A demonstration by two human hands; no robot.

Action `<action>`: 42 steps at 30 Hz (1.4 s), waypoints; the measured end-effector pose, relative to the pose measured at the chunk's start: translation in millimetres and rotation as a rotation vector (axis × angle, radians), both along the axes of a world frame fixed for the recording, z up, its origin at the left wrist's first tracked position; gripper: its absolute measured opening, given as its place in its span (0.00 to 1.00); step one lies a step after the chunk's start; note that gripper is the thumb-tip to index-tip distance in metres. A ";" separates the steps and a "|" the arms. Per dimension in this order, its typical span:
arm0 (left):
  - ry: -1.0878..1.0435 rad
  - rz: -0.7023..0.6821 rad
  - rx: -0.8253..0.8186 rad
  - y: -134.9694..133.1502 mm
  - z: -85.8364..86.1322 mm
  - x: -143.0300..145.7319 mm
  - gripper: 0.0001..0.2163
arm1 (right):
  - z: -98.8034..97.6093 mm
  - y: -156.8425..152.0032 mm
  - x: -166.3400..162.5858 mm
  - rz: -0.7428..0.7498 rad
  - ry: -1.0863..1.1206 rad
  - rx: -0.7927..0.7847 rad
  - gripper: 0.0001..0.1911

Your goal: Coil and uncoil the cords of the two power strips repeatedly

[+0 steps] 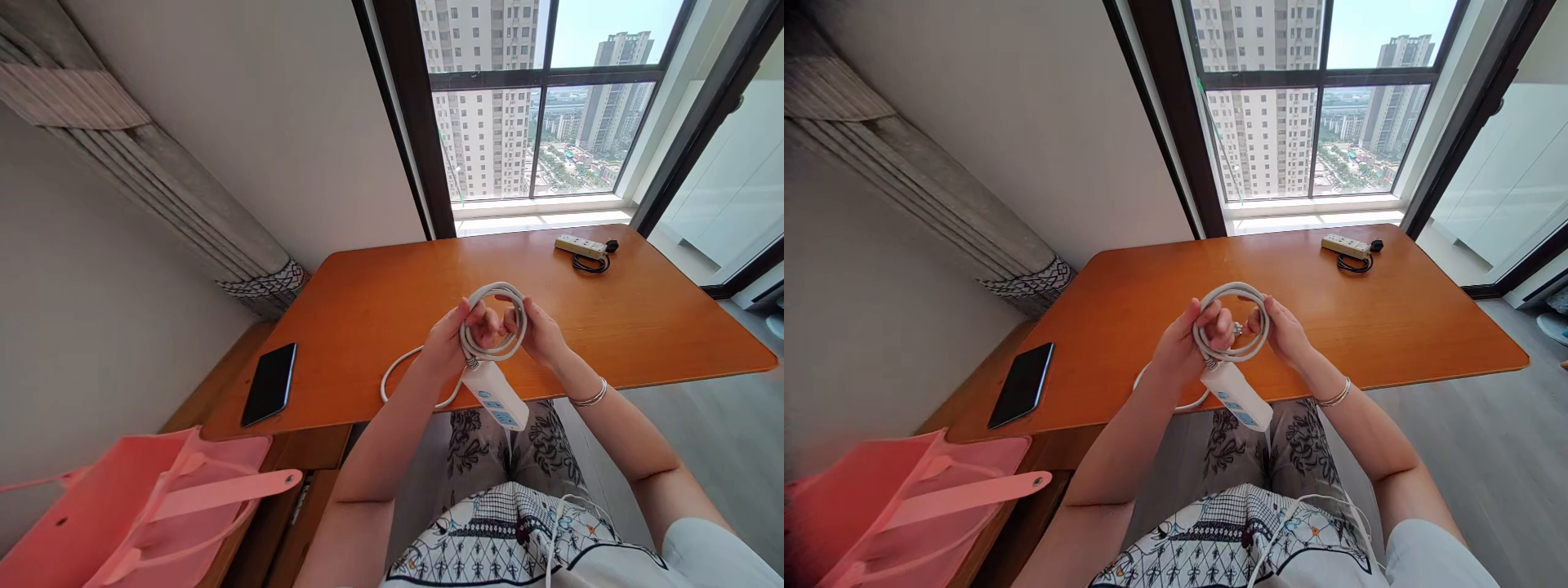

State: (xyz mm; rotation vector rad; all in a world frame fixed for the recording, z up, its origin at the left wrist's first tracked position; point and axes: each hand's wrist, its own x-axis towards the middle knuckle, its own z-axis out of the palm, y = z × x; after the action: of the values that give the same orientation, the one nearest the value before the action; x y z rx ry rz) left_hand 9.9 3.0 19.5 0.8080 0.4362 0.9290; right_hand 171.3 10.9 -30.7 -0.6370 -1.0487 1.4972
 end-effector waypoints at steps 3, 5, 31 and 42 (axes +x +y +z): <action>-0.028 0.052 0.013 -1.2 1.6 3.2 0.26 | -12.4 0.5 -2.9 -0.042 0.025 -0.060 0.24; -0.031 0.080 0.033 -2.4 1.5 4.6 0.26 | -18.9 0.4 -5.8 -0.056 0.024 -0.094 0.23; -0.058 0.588 0.473 8.2 22.4 -25.2 0.21 | 3.1 -16.2 50.7 -0.518 -1.316 0.715 0.18; 0.085 0.237 0.480 4.0 -1.2 -13.4 0.17 | 67.9 -41.7 16.0 -0.160 -1.441 1.191 0.16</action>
State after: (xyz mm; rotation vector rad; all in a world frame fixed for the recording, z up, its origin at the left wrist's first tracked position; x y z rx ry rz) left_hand -3.5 7.0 18.3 1.2545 0.3926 1.2473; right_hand 187.3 -30.9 37.3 -0.8081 -2.5231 -0.1604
